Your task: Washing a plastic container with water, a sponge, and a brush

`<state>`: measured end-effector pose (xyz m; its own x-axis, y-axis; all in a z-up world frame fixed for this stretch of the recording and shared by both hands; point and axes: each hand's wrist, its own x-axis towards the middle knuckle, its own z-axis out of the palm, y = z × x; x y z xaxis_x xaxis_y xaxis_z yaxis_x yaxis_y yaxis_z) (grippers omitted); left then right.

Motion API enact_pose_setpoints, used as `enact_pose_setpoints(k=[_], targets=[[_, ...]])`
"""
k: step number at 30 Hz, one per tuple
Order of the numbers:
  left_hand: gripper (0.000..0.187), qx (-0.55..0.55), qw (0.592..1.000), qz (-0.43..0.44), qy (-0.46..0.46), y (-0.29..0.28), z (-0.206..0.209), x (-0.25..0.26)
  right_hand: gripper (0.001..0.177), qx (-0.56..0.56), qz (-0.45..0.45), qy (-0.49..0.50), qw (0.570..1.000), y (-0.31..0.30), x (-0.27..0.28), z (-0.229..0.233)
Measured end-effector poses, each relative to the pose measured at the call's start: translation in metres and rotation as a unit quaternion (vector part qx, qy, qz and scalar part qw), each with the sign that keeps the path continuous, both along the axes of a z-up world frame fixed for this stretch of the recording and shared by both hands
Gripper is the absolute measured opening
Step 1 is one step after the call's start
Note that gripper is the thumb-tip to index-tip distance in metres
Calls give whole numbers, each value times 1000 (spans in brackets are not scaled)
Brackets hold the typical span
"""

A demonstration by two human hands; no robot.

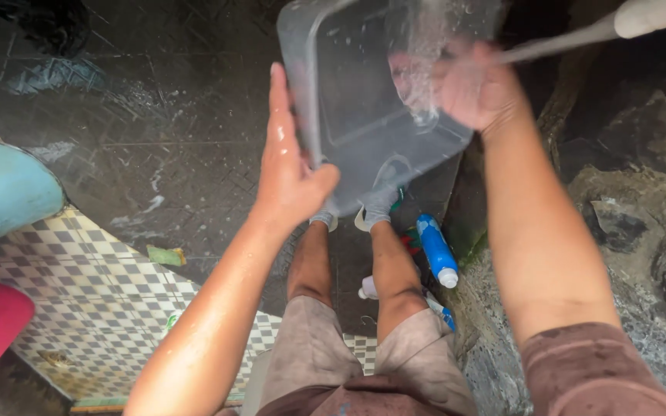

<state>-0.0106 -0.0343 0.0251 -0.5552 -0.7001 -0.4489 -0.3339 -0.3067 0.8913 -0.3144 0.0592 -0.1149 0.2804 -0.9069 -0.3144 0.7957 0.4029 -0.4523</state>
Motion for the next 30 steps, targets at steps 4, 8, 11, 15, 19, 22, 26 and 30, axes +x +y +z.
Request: enact_pose_setpoints(k=[4, 8, 11, 15, 19, 22, 26, 30], targets=[[98, -167, 985, -34, 12, 4, -81, 19, 62, 64, -64, 105, 990, -12, -29, 6], [58, -10, 995, 70, -69, 2, -138, -16, 57, -63, -74, 255, 962, 3, -52, 19], [52, 229, 961, 146, -60, 22, -178, -52, 60, -46, -111, 362, 924, 10, -48, 50], [37, 345, 921, 168, -70, 37, -180, -89, 71, 40, -103, 558, 823, 29, -35, 119], [37, 236, 951, -46, -196, 35, -179, -124, 75, 186, -67, 633, 748, 44, -24, 190], [79, 329, 938, -15, 108, 44, -186, -135, 83, 277, -25, 707, 650, 39, -18, 240], [79, 662, 705, -89, 237, 28, -149, -105, 47, 355, -22, 599, 717, 69, -59, 219], [71, 641, 765, -23, 56, 20, -109, -93, 68, 456, 92, 429, 774, 92, -88, 156]])
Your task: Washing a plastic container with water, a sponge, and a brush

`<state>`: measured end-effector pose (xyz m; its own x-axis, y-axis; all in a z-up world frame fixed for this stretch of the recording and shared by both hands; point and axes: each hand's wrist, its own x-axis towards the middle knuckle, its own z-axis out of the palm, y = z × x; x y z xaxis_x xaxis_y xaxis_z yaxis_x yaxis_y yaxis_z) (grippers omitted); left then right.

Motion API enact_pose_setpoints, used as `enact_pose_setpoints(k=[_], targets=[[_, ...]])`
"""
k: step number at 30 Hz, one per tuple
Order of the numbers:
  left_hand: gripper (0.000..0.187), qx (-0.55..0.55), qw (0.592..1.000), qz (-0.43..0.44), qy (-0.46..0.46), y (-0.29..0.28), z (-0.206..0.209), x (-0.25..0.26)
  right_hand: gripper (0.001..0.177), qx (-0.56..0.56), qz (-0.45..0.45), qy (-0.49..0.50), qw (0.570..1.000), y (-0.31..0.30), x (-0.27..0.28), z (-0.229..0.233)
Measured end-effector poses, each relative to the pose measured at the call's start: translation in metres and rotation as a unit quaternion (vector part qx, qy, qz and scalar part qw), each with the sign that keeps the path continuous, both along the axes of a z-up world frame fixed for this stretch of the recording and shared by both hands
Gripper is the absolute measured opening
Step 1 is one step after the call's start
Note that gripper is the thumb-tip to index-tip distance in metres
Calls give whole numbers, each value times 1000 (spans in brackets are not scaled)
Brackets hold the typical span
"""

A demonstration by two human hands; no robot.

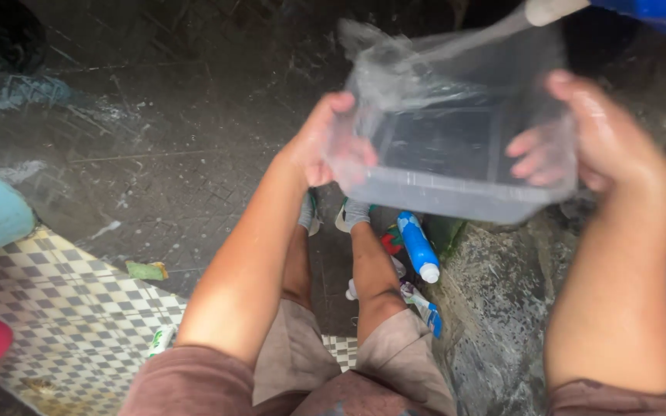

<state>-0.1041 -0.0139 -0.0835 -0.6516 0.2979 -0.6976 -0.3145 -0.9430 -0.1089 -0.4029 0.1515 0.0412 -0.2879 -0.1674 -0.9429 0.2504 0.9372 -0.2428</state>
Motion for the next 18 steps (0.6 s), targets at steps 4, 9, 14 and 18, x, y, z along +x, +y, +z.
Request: enact_pose_setpoints(k=[4, 9, 14, 18], targets=[[93, -142, 959, -169, -179, -30, 59, 32, 100, 9, 34, -159, 987, -7, 31, -71], [116, -430, 841, -231, -235, -60, 170, 36, 71, -147, -127, -253, 948, -39, 75, -142], [120, -587, 766, -191, -180, -30, 147, 72, 64, -256, -167, -196, 932, -81, 70, -143], [112, -683, 730, -2, -19, 5, 88, 91, 6, -339, -152, -149, 917, -73, 42, -169]])
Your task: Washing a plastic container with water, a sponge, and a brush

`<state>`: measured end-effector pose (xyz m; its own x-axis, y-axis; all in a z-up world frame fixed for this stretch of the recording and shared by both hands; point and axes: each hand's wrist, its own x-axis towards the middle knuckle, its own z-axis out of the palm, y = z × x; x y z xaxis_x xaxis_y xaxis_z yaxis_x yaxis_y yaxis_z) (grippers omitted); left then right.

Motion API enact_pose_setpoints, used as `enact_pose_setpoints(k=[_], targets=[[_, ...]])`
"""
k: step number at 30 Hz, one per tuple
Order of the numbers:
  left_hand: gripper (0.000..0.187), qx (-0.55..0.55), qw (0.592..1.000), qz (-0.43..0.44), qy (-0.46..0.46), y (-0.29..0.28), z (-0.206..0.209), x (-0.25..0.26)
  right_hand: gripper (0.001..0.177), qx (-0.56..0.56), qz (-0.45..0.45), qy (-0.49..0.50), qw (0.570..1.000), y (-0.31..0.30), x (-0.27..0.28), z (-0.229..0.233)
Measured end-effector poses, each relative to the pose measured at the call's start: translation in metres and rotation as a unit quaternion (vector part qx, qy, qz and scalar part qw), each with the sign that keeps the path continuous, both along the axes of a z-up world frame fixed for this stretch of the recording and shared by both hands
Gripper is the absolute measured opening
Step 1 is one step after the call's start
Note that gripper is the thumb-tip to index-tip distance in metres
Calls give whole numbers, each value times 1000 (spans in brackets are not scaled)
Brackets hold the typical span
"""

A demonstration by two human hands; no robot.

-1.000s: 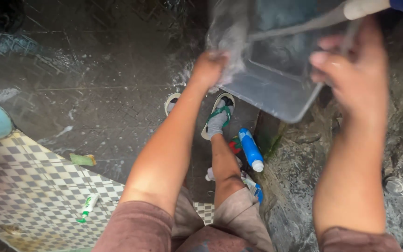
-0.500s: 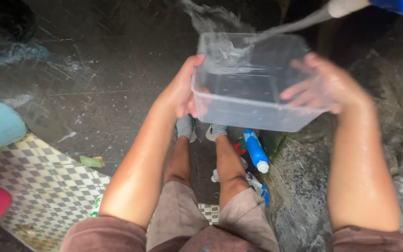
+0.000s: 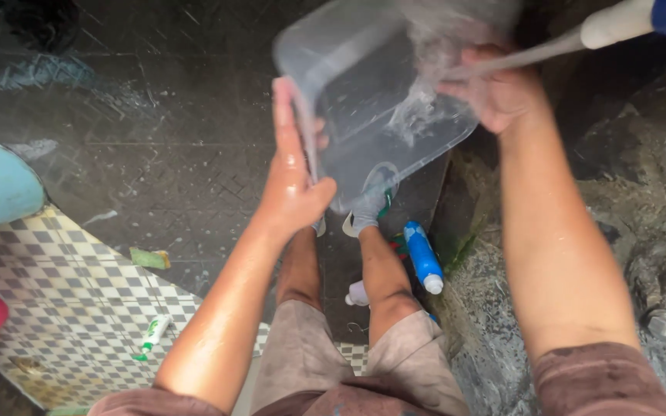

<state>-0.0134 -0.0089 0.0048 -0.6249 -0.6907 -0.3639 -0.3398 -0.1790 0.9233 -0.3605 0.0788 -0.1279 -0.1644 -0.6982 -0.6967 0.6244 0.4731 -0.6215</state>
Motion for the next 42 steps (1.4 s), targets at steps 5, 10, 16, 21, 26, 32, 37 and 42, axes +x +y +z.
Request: enact_pose_setpoints(k=[5, 10, 16, 21, 26, 32, 37, 42], targets=[[85, -57, 996, 74, 15, 3, -83, -18, 74, -191, 137, 50, 971, -2, -15, 62], [48, -36, 966, 254, -21, 8, -160, -90, 87, -52, 115, 258, 958, 22, -6, 134], [15, -11, 965, 49, -257, 11, -144, -132, 72, 181, 56, 348, 918, 48, -4, 179], [40, 333, 887, -142, -288, -25, -42, -118, 63, 419, 77, 147, 893, 63, -4, 176], [38, 135, 916, -154, -346, -36, 21, -97, 95, 302, 138, 4, 943, 84, 26, 114], [70, -257, 904, -151, -306, -17, 56, -57, 80, 27, 21, -259, 965, 63, 64, 5], [51, -485, 853, -50, -187, 9, 25, -18, 56, -94, -136, -260, 951, 21, 62, -2], [102, -125, 949, 20, -288, 1, -31, -32, 76, -191, -120, 56, 973, 36, 19, 17]])
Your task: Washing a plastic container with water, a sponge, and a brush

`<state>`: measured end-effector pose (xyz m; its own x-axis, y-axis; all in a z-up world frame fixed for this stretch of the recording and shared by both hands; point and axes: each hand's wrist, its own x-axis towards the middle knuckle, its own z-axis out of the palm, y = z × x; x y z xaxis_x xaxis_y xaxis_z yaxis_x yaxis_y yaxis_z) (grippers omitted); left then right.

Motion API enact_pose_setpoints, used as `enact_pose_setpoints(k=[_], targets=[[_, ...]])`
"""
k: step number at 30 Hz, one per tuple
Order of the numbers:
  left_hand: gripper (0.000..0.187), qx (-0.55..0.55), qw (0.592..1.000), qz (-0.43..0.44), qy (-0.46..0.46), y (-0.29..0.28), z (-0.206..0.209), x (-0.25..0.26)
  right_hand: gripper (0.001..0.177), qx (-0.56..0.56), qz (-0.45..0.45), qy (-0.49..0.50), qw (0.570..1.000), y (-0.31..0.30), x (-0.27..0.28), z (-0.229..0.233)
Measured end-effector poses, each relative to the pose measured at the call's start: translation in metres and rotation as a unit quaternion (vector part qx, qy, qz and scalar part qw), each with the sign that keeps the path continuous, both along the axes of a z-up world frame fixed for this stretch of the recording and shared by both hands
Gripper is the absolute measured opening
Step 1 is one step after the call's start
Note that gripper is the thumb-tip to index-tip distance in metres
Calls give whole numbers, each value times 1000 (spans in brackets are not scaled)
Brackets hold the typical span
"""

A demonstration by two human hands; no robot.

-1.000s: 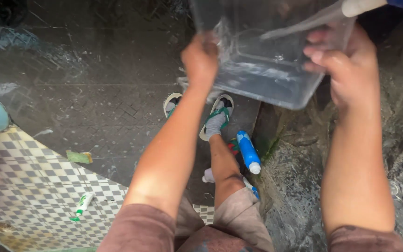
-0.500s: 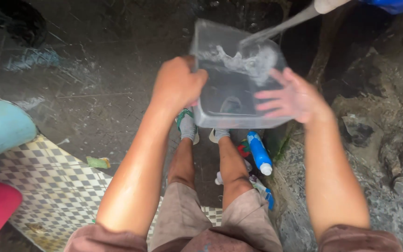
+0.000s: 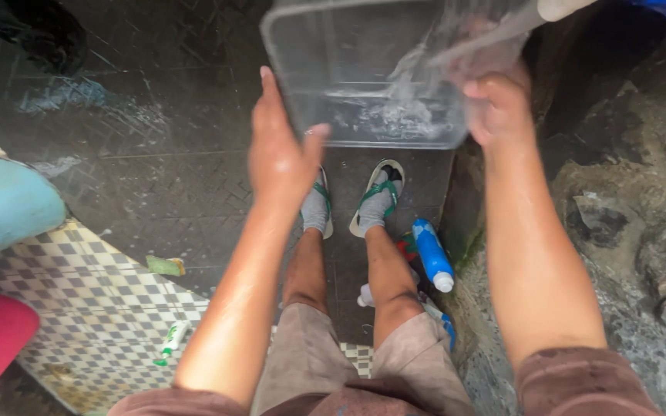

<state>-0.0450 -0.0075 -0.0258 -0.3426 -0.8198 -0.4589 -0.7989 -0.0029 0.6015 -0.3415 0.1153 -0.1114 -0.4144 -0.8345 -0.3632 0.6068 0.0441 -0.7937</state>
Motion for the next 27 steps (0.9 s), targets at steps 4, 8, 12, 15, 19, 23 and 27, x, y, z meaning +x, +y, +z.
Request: enact_pose_setpoints(k=[4, 8, 12, 15, 19, 23, 27], targets=[[105, 148, 968, 110, 170, 34, 4, -82, 89, 125, 25, 372, 919, 27, 17, 45], [57, 395, 767, 331, 382, 51, 24, -155, 67, 118, 43, 646, 753, 23, 59, 93], [26, 393, 648, 433, 487, 55, -13, -177, 91, 61, 149, 589, 792, 35, 35, 92], [33, 404, 661, 397, 492, 50, -26, -176, 32, 106, 109, 596, 789, -3, 20, 100], [22, 290, 642, 476, 526, 56, -25, -198, 38, 237, 124, 754, 600, -35, 30, 73], [69, 344, 623, 581, 396, 26, -2, -184, 23, 129, 39, 822, 553, -22, 26, 85], [54, 367, 531, 670, 367, 14, -5, -156, 49, 172, -85, 692, 696, 35, 7, 52]])
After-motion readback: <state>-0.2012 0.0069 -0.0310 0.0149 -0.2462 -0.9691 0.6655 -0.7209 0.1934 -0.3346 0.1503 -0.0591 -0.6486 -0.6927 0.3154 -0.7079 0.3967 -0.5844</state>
